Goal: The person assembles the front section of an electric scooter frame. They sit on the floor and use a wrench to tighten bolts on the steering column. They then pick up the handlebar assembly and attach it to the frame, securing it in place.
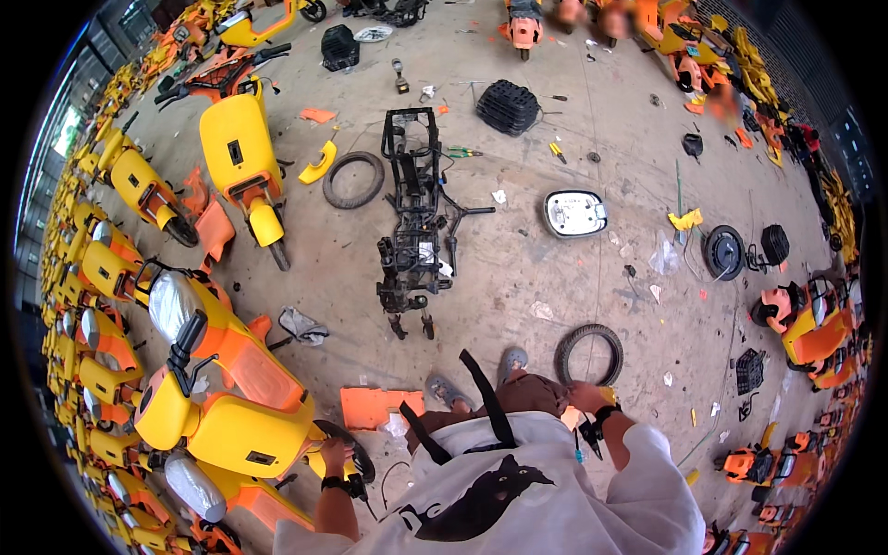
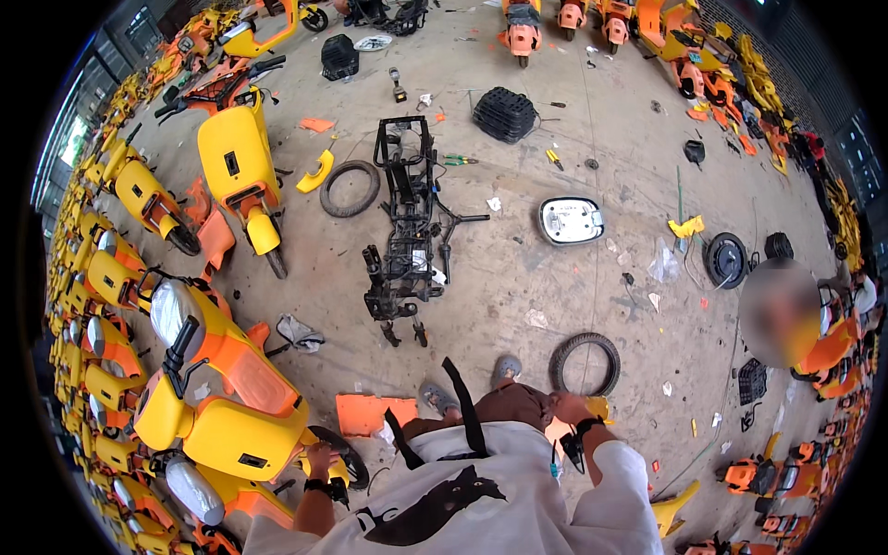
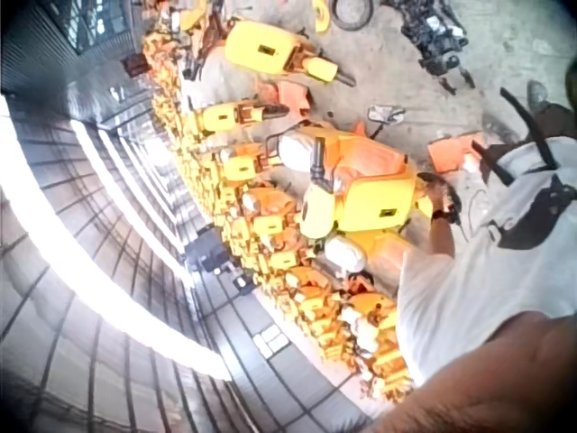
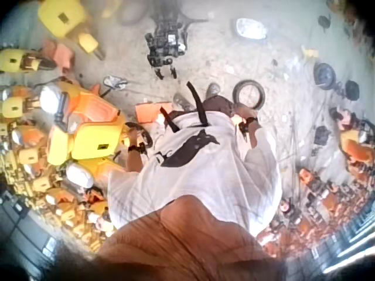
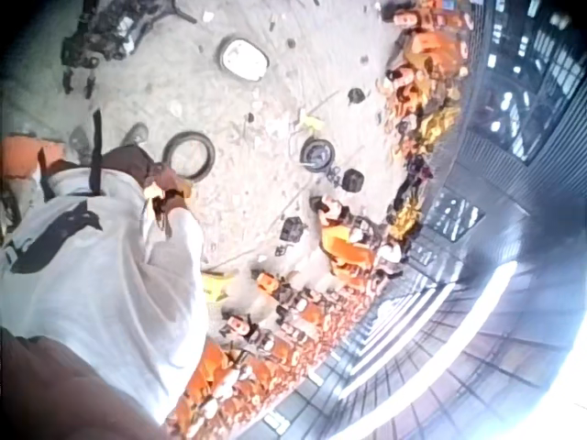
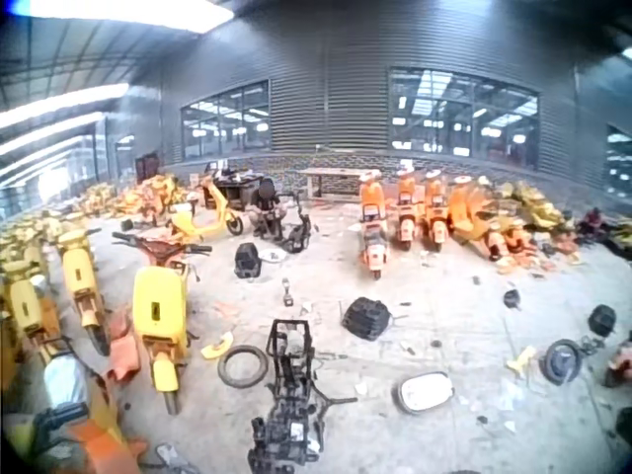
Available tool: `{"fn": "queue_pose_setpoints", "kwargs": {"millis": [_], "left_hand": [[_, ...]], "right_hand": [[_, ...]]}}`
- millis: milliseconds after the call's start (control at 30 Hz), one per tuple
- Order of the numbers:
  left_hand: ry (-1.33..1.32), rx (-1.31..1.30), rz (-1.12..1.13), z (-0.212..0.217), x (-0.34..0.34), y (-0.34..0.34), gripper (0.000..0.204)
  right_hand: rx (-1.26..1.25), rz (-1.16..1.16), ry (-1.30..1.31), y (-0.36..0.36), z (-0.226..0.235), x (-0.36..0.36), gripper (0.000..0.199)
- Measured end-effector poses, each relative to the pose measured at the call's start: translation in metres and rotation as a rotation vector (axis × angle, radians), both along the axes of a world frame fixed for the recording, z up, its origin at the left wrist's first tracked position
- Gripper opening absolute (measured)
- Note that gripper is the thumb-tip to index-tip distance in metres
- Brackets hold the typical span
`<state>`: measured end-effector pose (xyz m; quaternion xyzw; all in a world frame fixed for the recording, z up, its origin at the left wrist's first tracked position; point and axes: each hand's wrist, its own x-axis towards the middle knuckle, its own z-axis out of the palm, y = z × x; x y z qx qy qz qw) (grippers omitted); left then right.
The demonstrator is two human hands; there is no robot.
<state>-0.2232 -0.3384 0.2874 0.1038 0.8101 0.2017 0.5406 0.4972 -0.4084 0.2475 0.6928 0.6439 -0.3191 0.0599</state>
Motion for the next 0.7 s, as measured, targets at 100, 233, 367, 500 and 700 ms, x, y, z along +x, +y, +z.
{"fn": "queue_pose_setpoints", "kwargs": {"millis": [100, 233, 367, 500, 700], "left_hand": [[-0.119, -0.010, -0.229, -0.006, 0.036, -0.016, 0.016], [-0.385, -0.172, -0.444, -0.022, 0.103, 0.003, 0.020], [-0.081, 0.066, -0.708, -0.006, 0.180, 0.060, 0.029], [0.067, 0.340, -0.877, 0.081, 0.294, 0.156, 0.020], [0.134, 0.491, -0.864, 0.113, 0.341, 0.161, 0.023]], "right_hand": [[-0.198, -0.628, 0.270, -0.013, 0.050, -0.038, 0.035], [-0.368, -0.666, 0.223, -0.068, 0.023, -0.011, 0.031], [-0.491, -0.429, 0.341, -0.108, 0.003, 0.020, 0.034], [-0.318, -0.740, 0.427, -0.105, 0.006, 0.040, 0.029], [-0.186, -0.970, 0.651, -0.038, 0.037, 0.086, 0.021]]}}
